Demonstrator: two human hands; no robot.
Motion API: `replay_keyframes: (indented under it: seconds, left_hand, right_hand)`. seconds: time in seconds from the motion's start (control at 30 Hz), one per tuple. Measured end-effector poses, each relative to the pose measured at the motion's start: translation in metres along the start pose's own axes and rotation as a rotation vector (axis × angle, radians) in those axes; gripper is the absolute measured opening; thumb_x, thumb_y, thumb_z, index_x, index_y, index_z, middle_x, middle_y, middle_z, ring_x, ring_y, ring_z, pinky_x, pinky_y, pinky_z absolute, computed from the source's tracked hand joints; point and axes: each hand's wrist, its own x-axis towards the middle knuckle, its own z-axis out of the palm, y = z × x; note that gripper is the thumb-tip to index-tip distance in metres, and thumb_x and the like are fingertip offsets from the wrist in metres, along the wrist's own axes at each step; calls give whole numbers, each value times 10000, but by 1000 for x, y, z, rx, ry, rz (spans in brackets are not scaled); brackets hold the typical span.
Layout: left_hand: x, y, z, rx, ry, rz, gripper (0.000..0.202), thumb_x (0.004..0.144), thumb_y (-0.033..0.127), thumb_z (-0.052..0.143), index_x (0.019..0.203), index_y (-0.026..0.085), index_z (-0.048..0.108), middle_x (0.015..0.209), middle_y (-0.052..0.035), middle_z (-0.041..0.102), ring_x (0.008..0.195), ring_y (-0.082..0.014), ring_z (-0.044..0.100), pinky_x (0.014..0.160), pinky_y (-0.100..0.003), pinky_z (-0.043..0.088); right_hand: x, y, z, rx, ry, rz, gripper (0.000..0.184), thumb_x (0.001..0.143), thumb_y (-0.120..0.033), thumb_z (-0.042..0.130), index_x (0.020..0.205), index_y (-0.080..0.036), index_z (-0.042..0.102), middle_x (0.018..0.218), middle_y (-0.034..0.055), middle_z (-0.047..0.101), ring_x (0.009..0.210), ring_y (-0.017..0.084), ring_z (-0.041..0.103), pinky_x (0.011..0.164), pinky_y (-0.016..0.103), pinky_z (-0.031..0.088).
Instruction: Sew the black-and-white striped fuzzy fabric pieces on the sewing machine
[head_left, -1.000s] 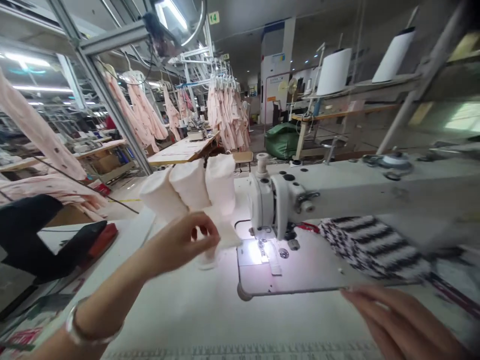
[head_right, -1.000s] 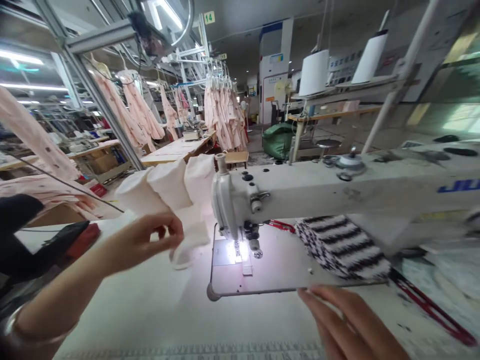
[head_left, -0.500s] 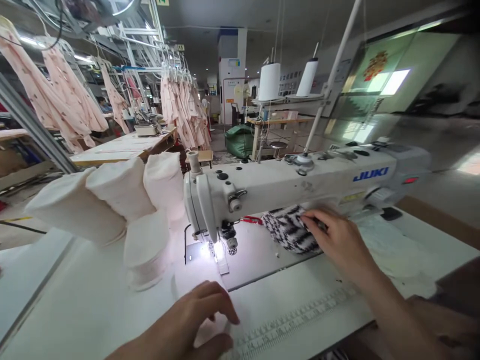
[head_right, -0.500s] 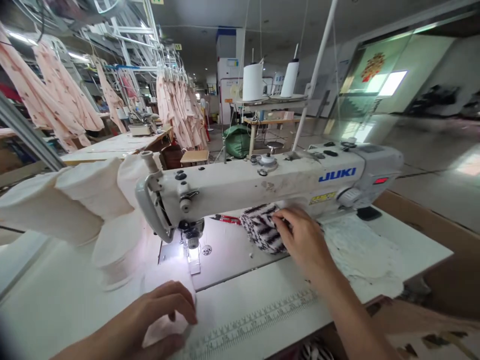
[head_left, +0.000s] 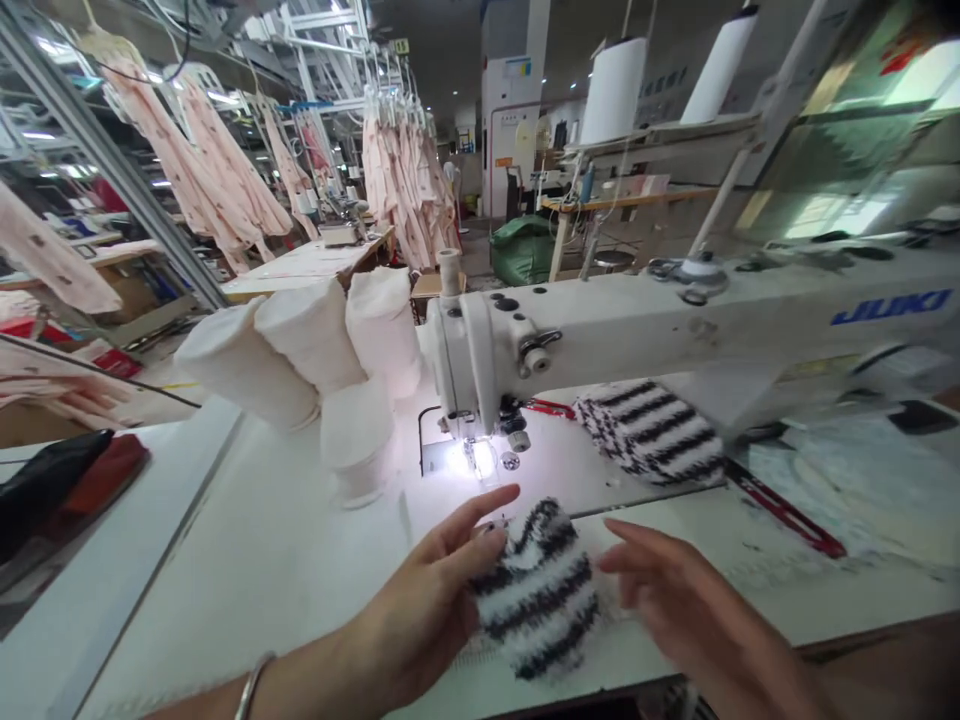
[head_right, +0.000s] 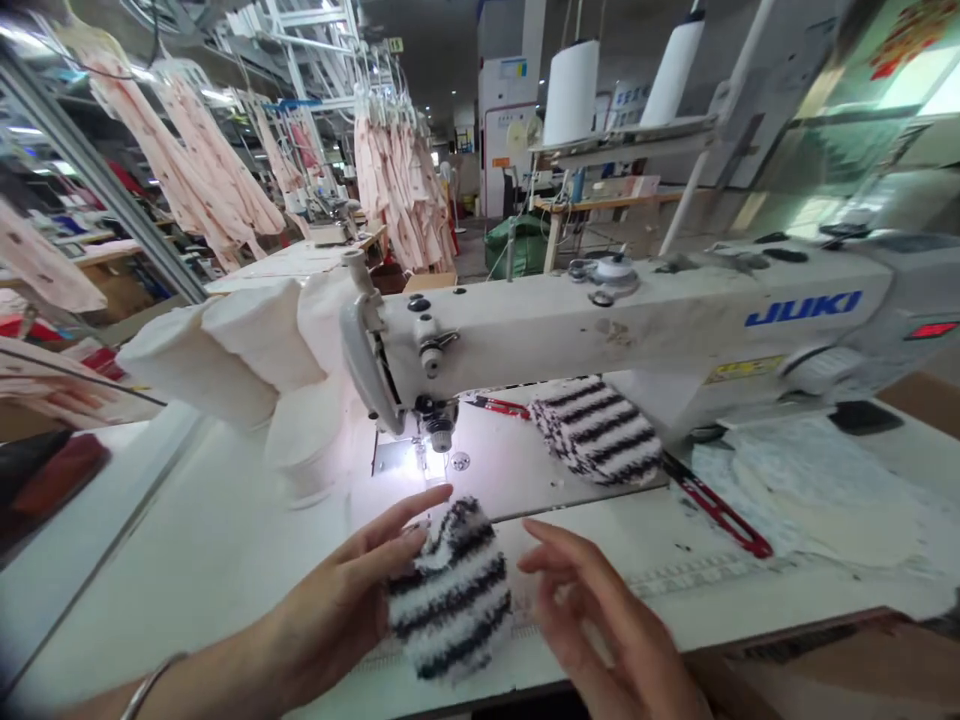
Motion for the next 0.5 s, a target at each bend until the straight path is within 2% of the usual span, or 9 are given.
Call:
replay_keyframes:
  seconds: [0.07, 0.13, 0.17, 0.23, 0.3, 0.37, 0.4, 0.47, 0.5]
  left_hand:
    - [-10, 7, -10, 54, 11, 25, 433, 906, 366, 539, 1295, 181, 499, 1155, -126, 639, 1078, -261, 607, 964, -414, 438]
    - [-13, 17, -22, 227, 42, 110, 474, 902, 476, 491, 1237, 143, 528, 1123, -136, 641, 1053, -266, 606, 930, -408, 455]
    - [-13, 22, -28, 410, 77, 185, 472, 891, 492, 492, 1196, 134, 541, 1078, -125, 649, 1007, -253, 615, 889, -388, 473]
    - [-8, 34, -40, 886, 174, 354, 354, 874, 437, 525, 1056, 137, 574, 899, -64, 649, 830, -198, 612, 738, -314, 487]
    - [-2, 44, -50, 1268, 247, 443, 204, 851, 352, 550, 838, 150, 581, 681, 7, 565, 639, -145, 524, 579, -254, 409]
    - [2, 49, -55, 1418, 246, 439, 184, 822, 280, 563, 683, 159, 548, 586, 36, 484, 569, -124, 444, 532, -242, 325]
    - [3, 50, -55, 1434, 226, 426, 151, 801, 239, 576, 674, 159, 554, 586, 38, 489, 570, -120, 438, 537, -242, 312]
    - [4, 52, -52, 1479, 184, 409, 35, 781, 187, 578, 776, 162, 601, 625, 38, 530, 586, -118, 457, 554, -241, 315]
    - [3, 54, -50, 1492, 166, 399, 74, 781, 178, 575, 842, 164, 613, 642, 37, 547, 592, -117, 466, 558, -239, 320]
  right_hand:
    - [10, -7, 21, 270, -117, 138, 435, 895, -358, 493, 1315, -301, 398, 988, 3, 655, 805, 113, 652, 732, 204, 519]
    - [28, -20, 42, 400, -224, 147, 464, 895, -343, 471, 1340, -275, 358, 843, -16, 638, 738, 117, 627, 695, 229, 505]
    - [38, -25, 50, 394, -277, 114, 461, 893, -327, 461, 1337, -258, 360, 820, -17, 627, 739, 121, 617, 694, 240, 495]
    - [56, -33, 62, 274, -358, 55, 443, 883, -288, 446, 1317, -231, 381, 810, -14, 614, 737, 126, 600, 697, 257, 471]
    - [67, -34, 67, 177, -410, 43, 395, 860, -250, 465, 1254, -222, 452, 787, -19, 599, 698, 125, 582, 667, 260, 447]
    - [68, -34, 66, 138, -451, 60, 349, 839, -225, 491, 1187, -230, 513, 732, -37, 569, 631, 119, 551, 606, 250, 415]
    - [65, -33, 65, 118, -471, 64, 341, 836, -221, 496, 1175, -237, 524, 713, -45, 553, 604, 114, 536, 584, 245, 401]
    - [59, -34, 61, 81, -499, 66, 363, 840, -223, 494, 1201, -251, 509, 709, -52, 537, 592, 108, 527, 572, 239, 395]
    - [56, -35, 59, 68, -506, 68, 372, 844, -230, 492, 1215, -258, 498, 719, -51, 539, 600, 107, 533, 576, 238, 400]
